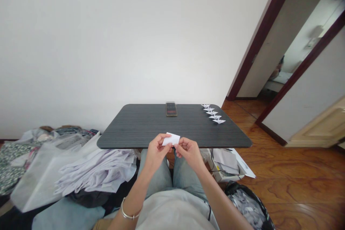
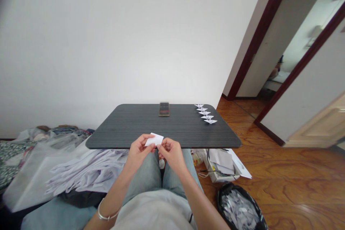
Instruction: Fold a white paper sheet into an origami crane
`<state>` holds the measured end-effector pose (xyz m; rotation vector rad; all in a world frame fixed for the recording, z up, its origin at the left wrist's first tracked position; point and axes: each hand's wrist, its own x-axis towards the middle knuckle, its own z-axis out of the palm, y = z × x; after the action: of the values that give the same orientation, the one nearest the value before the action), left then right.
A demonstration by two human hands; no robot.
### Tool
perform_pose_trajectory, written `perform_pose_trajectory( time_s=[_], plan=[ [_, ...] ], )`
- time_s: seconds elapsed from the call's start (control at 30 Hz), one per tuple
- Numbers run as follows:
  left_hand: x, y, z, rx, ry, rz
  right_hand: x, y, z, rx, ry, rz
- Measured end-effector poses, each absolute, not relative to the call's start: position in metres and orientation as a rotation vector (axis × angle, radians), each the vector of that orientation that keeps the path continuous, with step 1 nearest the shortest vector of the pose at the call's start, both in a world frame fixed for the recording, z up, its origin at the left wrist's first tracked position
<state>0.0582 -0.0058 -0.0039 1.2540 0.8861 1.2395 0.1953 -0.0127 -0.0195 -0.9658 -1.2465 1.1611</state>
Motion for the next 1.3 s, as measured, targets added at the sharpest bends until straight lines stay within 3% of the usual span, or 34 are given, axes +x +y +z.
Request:
perform_pose_trajectory(
  time_s=[0.67,1.3],
  plan=[
    [0.049,-0.005,-0.003,1.330,0.839,1.181,0.207,-0.012,-0.015,-0.883,-1.364,1.346],
    [0.031,-0.002,-0.002,1.499,0.704,0.971,0.208,-0.008,-0.022,-0.955,-1.282,1.264]
  ],
)
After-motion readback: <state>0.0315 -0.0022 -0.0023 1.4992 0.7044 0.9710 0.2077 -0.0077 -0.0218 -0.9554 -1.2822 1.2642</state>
